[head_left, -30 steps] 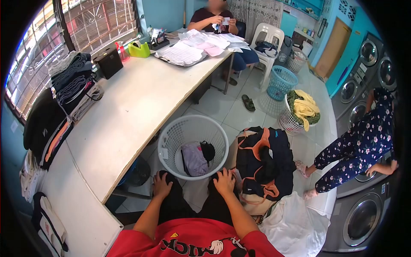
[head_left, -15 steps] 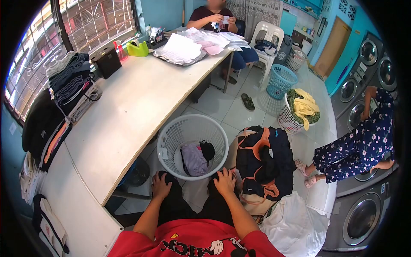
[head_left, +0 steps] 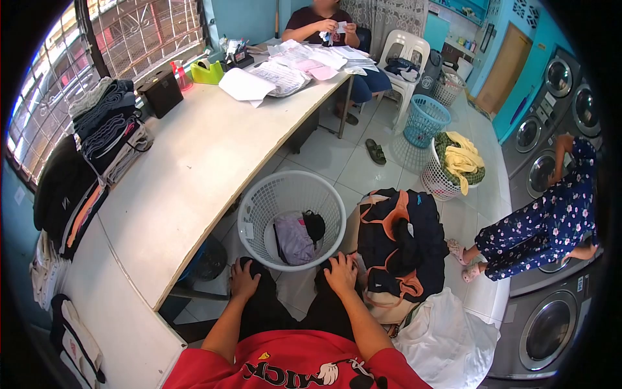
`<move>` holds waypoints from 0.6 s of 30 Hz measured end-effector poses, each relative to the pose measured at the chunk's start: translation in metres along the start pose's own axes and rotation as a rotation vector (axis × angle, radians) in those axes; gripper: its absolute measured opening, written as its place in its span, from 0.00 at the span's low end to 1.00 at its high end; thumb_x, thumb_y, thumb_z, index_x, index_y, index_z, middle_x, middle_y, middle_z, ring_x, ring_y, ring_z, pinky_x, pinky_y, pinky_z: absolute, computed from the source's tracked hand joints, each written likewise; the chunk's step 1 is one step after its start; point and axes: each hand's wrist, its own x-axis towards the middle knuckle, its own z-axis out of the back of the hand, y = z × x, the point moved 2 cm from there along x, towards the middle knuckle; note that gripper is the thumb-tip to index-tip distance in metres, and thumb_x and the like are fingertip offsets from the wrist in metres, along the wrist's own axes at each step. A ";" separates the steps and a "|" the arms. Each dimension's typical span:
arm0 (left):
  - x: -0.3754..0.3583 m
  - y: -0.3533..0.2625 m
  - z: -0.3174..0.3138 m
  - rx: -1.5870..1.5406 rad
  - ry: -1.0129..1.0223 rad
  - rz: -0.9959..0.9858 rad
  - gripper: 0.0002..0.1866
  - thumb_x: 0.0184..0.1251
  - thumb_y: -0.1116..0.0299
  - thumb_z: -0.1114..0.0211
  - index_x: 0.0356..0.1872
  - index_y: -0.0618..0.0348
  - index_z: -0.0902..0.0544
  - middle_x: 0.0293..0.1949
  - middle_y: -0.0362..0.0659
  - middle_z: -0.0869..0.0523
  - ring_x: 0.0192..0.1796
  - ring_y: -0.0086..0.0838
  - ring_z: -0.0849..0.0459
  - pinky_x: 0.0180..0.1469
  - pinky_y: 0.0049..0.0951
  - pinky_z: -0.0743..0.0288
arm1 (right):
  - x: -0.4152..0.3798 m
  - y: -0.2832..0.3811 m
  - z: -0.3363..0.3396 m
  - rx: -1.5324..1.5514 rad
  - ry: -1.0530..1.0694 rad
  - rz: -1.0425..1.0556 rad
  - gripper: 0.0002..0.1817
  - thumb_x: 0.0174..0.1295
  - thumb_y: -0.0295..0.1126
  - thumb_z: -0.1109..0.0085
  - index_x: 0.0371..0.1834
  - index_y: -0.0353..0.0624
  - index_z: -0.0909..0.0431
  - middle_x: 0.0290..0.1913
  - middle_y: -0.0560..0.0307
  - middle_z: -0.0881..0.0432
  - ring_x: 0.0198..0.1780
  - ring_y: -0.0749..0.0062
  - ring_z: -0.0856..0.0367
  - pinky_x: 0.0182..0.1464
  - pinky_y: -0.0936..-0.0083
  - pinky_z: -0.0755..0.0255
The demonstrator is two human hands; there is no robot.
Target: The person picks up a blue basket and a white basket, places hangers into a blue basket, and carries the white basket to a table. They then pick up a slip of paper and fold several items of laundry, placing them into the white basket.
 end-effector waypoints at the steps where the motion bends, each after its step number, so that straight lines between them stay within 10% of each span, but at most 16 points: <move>1: 0.000 0.001 -0.001 0.004 -0.012 -0.010 0.30 0.51 0.56 0.40 0.58 0.45 0.37 0.64 0.48 0.50 0.66 0.45 0.52 0.60 0.51 0.48 | 0.000 0.000 0.000 -0.005 0.002 -0.002 0.22 0.49 0.41 0.44 0.49 0.50 0.30 0.58 0.56 0.40 0.62 0.55 0.47 0.53 0.49 0.43; 18: -0.001 0.000 -0.001 -0.007 0.014 0.009 0.30 0.51 0.55 0.40 0.58 0.45 0.37 0.64 0.47 0.51 0.66 0.45 0.53 0.59 0.52 0.48 | 0.000 -0.001 -0.001 0.001 -0.004 -0.016 0.22 0.48 0.42 0.43 0.47 0.50 0.28 0.57 0.55 0.38 0.62 0.54 0.45 0.54 0.50 0.44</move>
